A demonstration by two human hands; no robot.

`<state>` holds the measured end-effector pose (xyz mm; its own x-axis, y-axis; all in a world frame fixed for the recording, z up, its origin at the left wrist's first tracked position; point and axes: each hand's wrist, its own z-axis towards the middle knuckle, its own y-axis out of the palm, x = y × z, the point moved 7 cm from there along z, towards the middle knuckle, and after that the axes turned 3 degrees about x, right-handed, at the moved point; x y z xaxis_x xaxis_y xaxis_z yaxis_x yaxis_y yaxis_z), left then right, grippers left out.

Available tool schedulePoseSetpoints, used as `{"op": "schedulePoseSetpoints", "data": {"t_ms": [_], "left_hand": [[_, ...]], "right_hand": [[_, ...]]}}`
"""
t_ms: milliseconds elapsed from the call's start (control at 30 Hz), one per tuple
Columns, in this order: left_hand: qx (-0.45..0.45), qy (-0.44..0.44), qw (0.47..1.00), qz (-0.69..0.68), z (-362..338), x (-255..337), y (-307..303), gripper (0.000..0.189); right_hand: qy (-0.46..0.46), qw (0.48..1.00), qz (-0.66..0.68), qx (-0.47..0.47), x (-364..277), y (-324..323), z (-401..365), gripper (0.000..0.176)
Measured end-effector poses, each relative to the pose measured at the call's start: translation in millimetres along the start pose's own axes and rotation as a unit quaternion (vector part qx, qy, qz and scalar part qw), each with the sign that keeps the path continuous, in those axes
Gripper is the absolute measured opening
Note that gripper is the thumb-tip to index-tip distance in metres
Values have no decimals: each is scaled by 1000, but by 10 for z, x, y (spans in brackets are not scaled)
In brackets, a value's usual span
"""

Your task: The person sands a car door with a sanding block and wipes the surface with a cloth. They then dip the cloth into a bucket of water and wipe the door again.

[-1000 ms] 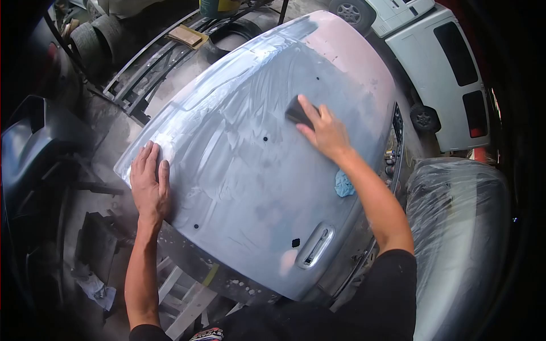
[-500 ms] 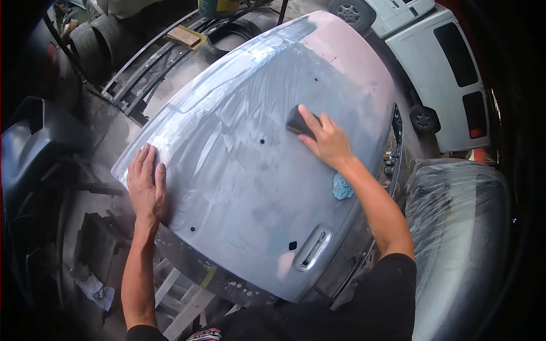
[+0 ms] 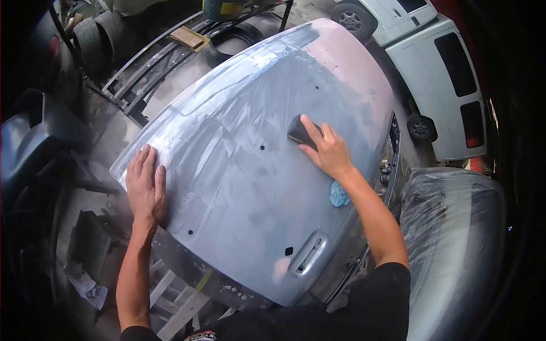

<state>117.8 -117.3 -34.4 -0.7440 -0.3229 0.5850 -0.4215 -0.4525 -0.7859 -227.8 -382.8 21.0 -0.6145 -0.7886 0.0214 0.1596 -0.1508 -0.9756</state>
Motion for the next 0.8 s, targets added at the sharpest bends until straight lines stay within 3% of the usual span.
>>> {"op": "schedulePoseSetpoints", "data": {"t_ms": [133, 200, 333, 433, 533, 667, 767, 800], "left_hand": [[-2, -6, 1000, -8, 2, -28, -11, 47], [11, -8, 1000, -13, 31, 4, 5, 47], [12, -2, 1000, -8, 12, -10, -24, 47], [13, -1, 1000, -11, 17, 17, -50, 46], [10, -3, 1000, -9, 7, 29, -48, 46], [19, -1, 1000, -6, -12, -18, -31, 45], [24, -7, 999, -20, -8, 13, -58, 45], [22, -6, 1000, -18, -35, 18, -66, 45]], "right_hand": [[103, 993, -59, -3, 799, 428, 1301, 70], [225, 970, -93, -15, 1000, 578, 1823, 67], [106, 993, -55, 5, 495, 443, 1439, 70], [-19, 1000, 4, -20, -448, 97, 328, 76], [-6, 1000, -4, -9, -309, 66, 169, 78], [148, 985, -90, -7, 759, 443, 1330, 68], [247, 962, -117, -1, 945, 558, 1634, 65], [199, 974, -103, -11, 807, 499, 1538, 67]]}}
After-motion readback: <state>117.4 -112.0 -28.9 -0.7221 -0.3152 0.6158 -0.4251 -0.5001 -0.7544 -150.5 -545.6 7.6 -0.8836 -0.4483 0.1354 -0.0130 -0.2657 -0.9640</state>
